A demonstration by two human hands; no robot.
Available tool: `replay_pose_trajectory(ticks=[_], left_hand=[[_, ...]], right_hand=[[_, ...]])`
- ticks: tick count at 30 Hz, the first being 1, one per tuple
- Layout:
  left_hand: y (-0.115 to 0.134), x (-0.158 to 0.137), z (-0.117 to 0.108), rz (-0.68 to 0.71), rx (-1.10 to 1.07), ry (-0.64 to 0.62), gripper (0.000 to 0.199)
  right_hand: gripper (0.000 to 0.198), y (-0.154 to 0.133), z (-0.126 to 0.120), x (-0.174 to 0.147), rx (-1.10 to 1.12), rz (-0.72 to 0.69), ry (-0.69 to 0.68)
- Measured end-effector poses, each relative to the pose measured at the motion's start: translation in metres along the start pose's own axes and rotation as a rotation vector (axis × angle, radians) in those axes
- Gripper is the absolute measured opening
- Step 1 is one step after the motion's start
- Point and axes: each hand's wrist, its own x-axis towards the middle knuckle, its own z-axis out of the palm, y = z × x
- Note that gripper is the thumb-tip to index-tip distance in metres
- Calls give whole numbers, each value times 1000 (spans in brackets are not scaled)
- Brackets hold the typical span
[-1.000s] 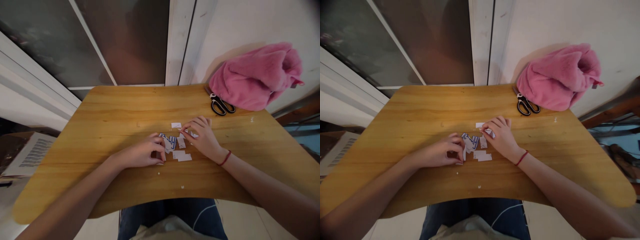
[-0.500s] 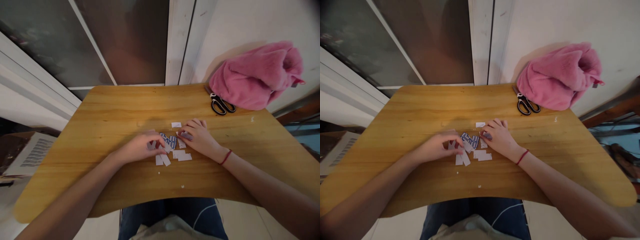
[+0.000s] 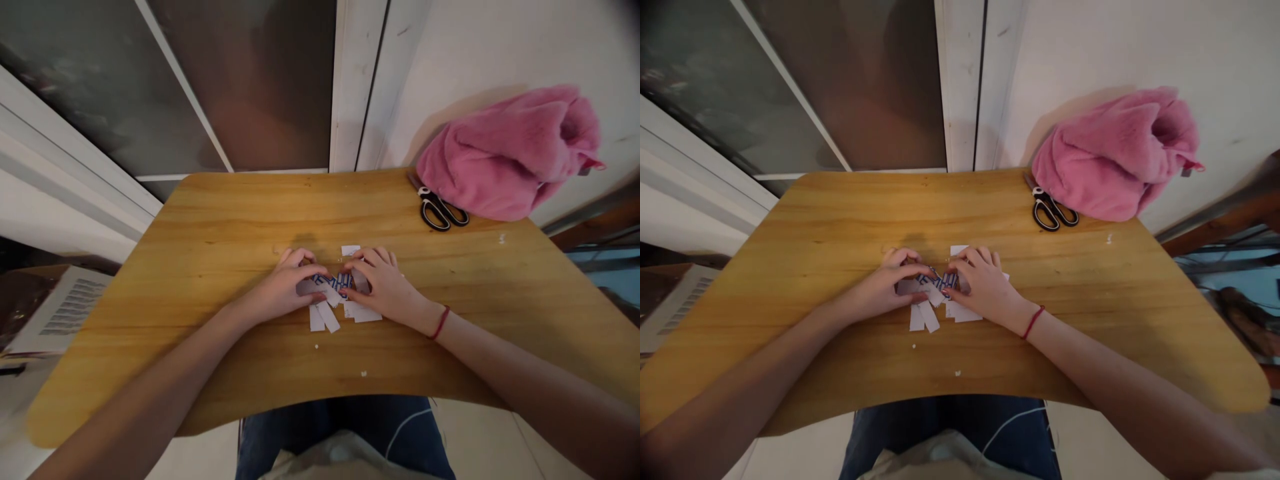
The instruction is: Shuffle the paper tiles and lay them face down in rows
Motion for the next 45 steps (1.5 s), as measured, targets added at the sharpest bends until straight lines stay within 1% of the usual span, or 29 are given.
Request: replay_pose_trajectory(ticks=[3,9,11,13,14,16,19,21,23,25,27,30,33,36,38,45], left_hand=[[0,0,-2,29,-10,-16,20],[0,-1,-7,82,-49,-49,7],[1,-1,-9,91,-58,-60,7],[2,-1,-10,94,-60,-47,12],[1,-1,-9,89,-57,-24,14],[-2,-1,-6,68,-46,47,15],[-8,0,1,24,-21,138,22],[-9,2,6,6,-5,141,24],[-9,3,8,-8,1,116,21],[-7,5,9,-33,-5,89,21],[-5,7,8,-75,-17,88,26],[-4,9,6,-130,-28,102,32],[-4,12,5,-162,-25,82,27],[-3,14,4,-188,-28,51,19],[-2,16,3,-189,-41,39,15],[0,16,2,-175,-69,35,17]], right_hand=[[29,0,-1,1,73,25,-9],[27,0,-1,3,192,61,13],[23,0,-2,3,212,66,12],[14,1,-5,4,220,61,-1],[10,1,-7,4,230,64,-14],[9,3,-12,5,267,89,-24],[11,6,-16,6,292,142,54],[22,8,-15,6,232,131,90],[37,7,-10,6,145,98,59],[43,5,-5,5,87,71,4],[39,3,-2,5,77,64,-36],[33,1,-2,7,120,85,-54],[27,1,-5,9,157,99,-45],[19,2,-7,10,178,74,-42],[18,3,-7,9,198,63,-41],[17,4,-8,10,281,89,-31]])
